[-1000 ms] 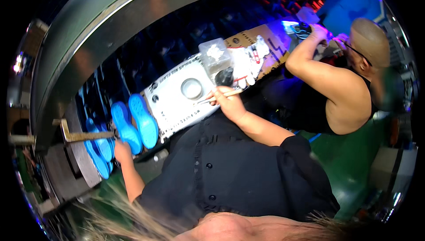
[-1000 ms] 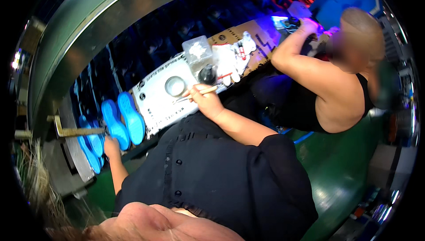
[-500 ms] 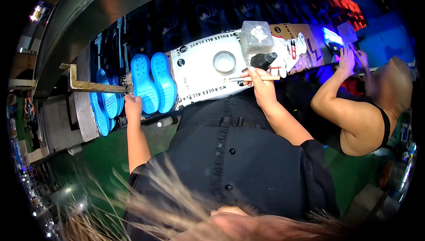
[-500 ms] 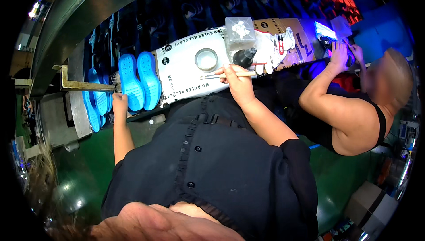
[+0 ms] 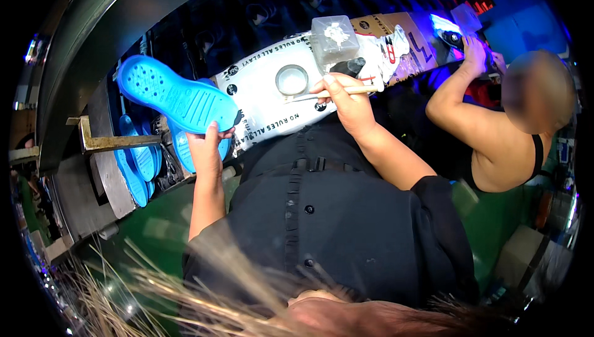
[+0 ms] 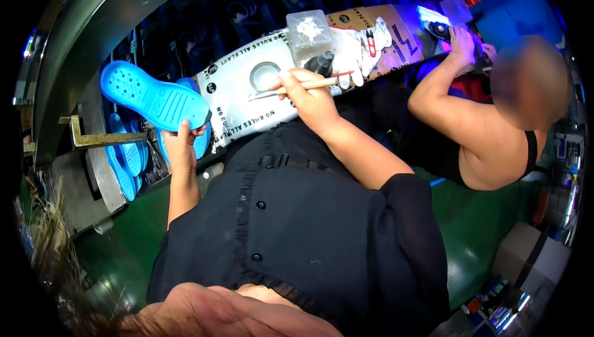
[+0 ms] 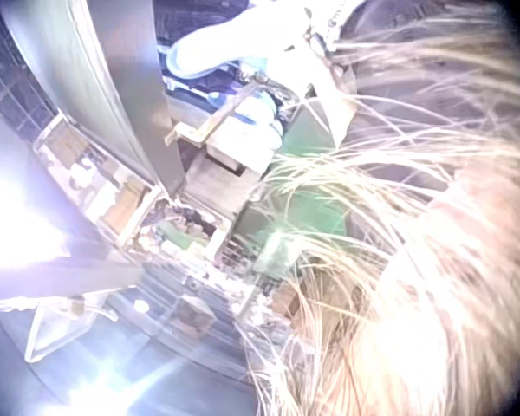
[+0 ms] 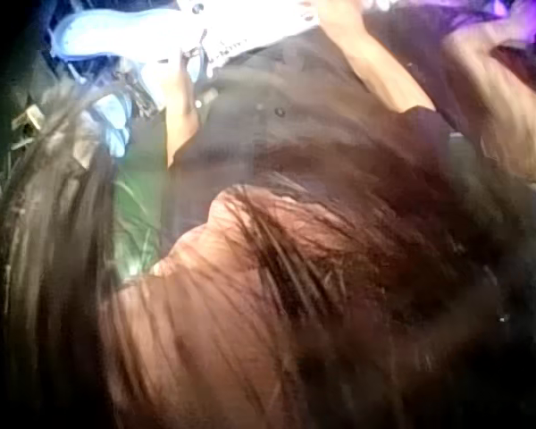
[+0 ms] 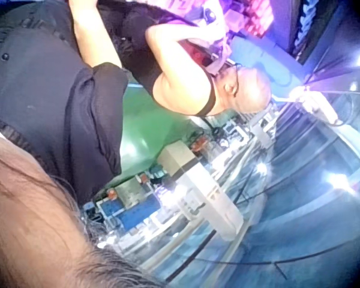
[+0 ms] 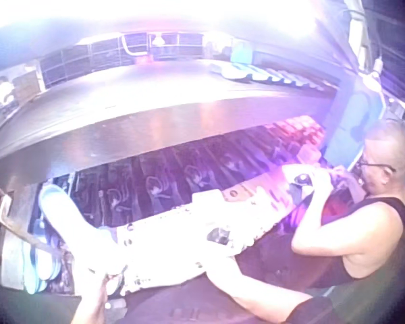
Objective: The person takes shoe soles from a stack, applies liquid to each sole using a brush, and places them onto an overhead shelf.
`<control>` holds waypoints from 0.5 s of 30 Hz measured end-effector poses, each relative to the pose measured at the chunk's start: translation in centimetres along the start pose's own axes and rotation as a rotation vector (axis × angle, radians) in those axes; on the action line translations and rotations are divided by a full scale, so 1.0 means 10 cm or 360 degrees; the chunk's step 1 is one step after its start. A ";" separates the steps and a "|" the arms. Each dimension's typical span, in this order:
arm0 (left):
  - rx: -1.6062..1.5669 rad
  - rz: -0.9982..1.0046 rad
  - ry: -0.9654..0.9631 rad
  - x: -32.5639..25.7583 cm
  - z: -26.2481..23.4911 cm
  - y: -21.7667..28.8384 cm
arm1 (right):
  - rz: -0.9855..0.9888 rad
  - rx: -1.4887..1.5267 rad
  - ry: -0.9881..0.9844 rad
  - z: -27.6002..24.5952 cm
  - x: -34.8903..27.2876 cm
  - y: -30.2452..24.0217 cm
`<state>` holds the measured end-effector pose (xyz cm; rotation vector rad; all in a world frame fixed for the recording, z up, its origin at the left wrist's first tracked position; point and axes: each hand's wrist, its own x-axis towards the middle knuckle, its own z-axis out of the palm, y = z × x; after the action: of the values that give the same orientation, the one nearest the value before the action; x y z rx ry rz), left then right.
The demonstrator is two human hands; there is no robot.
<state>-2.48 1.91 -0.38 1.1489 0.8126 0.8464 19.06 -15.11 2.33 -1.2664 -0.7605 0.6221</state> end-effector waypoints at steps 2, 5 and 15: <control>0.0139 0.0134 -0.0088 -0.03 0.13 0.03 | -0.0138 -0.0107 -0.0093 0.10 0.03 -0.20; 0.0391 0.0411 -0.0155 -0.08 0.29 0.02 | -0.0551 -0.0466 -0.0218 0.16 0.06 -0.25; 0.0539 0.0550 -0.0250 -0.21 0.54 0.15 | -0.0868 -0.0918 -0.0368 0.20 0.04 -0.24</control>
<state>1.05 -1.96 2.48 1.6680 0.6502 0.9071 17.69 -14.05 5.02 -1.4257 -1.4879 0.0942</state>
